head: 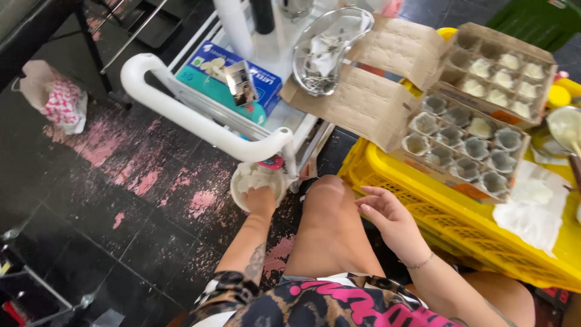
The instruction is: Stirring and melting wax in a small pot on an electric burner as part of a candle making process.
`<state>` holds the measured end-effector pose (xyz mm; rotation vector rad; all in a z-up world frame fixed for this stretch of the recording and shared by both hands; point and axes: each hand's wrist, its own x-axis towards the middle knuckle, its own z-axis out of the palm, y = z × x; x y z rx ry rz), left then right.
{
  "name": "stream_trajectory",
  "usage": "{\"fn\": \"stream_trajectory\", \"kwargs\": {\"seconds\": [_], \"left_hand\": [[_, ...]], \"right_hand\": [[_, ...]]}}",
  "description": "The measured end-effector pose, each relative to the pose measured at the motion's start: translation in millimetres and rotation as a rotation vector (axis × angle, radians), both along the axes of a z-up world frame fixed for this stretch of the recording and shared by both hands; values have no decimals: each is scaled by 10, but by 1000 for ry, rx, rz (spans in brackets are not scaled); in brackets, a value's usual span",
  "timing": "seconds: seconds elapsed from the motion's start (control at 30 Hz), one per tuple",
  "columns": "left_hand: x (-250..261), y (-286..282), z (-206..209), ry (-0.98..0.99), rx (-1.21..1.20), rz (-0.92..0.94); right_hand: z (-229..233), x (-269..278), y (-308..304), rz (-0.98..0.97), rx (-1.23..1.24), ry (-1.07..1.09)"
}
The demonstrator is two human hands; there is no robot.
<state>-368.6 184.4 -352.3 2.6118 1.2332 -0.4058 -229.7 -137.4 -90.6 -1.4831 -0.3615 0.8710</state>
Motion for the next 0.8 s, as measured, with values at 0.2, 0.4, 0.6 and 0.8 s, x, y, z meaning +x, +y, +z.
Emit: {"fn": "stream_trajectory", "kwargs": {"seconds": [0.2, 0.4, 0.6, 0.8], "left_hand": [[-160, -339, 1223, -175, -28, 35], [75, -1052, 2487, -419, -315, 59], [845, -1597, 3223, -1052, -350, -329], [2057, -1726, 3517, -1033, -26, -652]], "right_hand": [[282, 58, -229, -34, 60, -101], [580, 174, -823, -218, 144, -201], [729, 350, -1522, -460, 181, -267], [617, 438, -2211, -692, 115, -277]]}}
